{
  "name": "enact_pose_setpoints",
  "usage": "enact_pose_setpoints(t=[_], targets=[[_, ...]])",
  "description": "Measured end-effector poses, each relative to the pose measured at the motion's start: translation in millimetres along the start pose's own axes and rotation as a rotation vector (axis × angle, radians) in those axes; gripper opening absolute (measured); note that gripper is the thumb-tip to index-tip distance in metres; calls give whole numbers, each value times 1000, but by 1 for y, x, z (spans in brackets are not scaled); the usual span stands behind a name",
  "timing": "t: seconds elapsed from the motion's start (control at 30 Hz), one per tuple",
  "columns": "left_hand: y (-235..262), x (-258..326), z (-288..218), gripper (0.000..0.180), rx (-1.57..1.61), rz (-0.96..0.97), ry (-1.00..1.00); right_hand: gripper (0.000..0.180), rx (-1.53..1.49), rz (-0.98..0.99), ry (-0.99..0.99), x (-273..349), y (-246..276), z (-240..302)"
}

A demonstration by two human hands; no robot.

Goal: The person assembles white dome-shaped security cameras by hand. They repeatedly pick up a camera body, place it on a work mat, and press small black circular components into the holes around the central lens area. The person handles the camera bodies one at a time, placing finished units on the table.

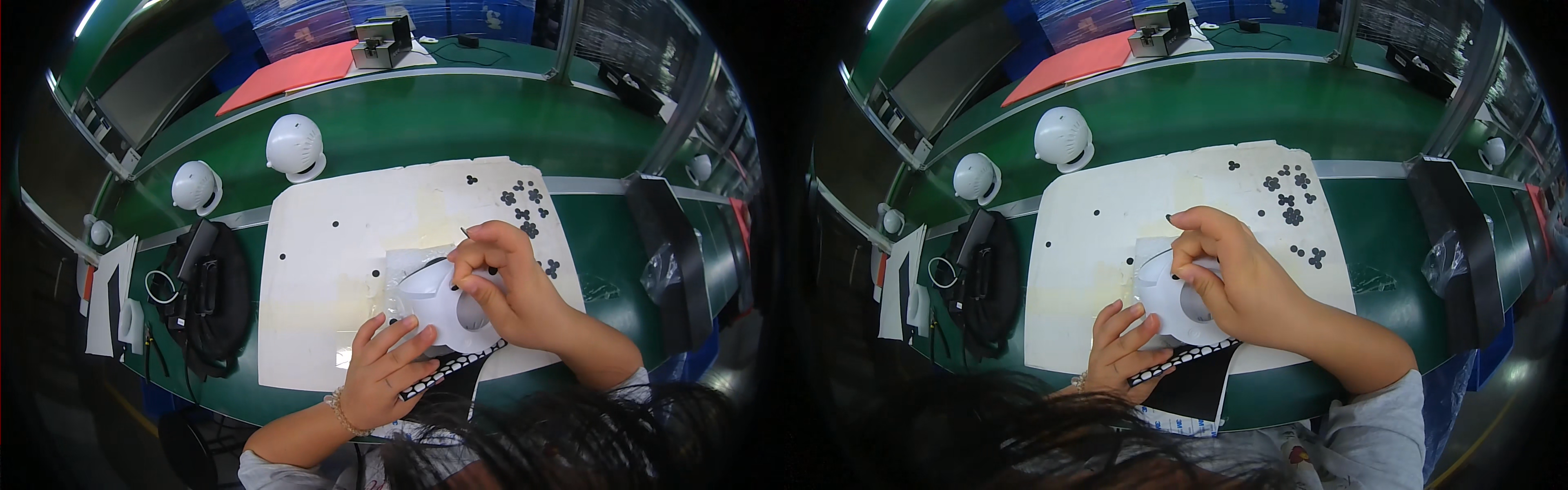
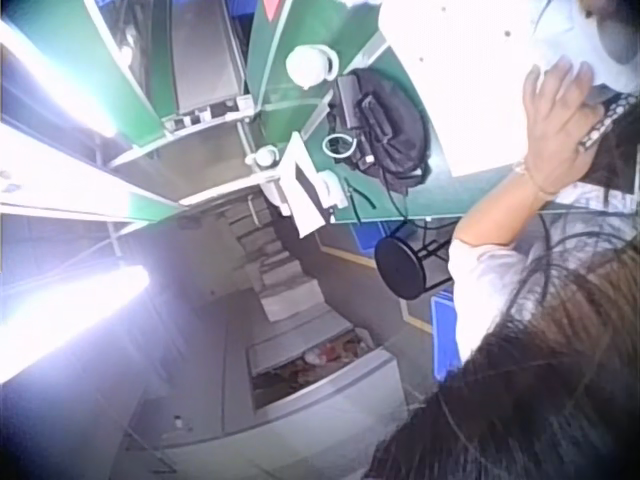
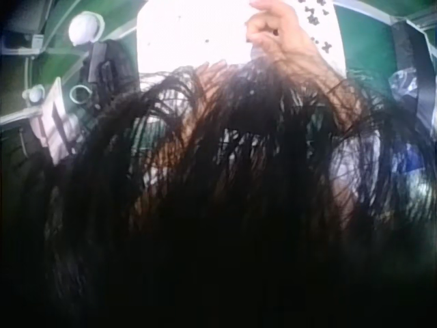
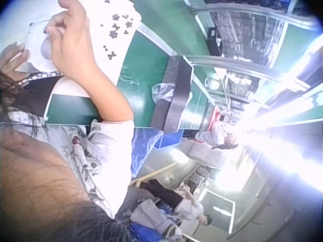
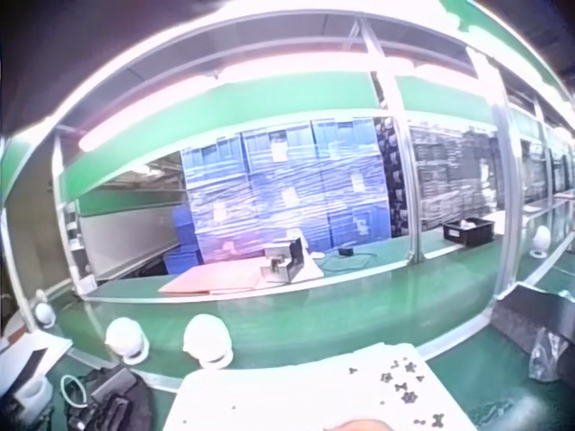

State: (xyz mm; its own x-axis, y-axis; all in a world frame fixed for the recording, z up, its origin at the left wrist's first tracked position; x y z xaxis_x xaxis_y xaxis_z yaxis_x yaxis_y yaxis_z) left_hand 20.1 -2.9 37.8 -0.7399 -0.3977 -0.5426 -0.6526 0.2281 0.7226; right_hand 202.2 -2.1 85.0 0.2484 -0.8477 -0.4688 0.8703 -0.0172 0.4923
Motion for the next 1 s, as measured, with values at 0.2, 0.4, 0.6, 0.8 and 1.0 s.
enact_pose_setpoints(t=[0.2,0.4,0.6,0.8,1.0], targets=[[1,-2,-1,26,-14,1,-10,35,618,-138,268,11,1,22],[1,-2,1,25,-4,-7,-6,15,350,-130,122,39,6,18],[0,-6,-2,17,26,-36,12,4,200,-14,-63,42,-7,11],[2,-6,-2,14,38,-55,36,4,227,-15,-60,40,-11,11],[3,-6,-3,14,43,-60,52,11,705,-149,256,55,-14,17]])
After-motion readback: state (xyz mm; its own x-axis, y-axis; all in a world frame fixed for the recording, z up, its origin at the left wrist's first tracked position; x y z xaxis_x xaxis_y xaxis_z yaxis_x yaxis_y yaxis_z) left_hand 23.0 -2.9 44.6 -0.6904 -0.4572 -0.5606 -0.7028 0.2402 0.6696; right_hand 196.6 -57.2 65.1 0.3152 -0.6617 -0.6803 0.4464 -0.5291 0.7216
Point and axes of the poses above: each hand's wrist, its own x-axis away from the middle knuckle, its own y-axis out of the back of the hand, z = x × y, the point moved 4 cm from there along -x, towards the middle knuckle, and after that the axes turned 2 degrees about z, right-handed, at the moved point
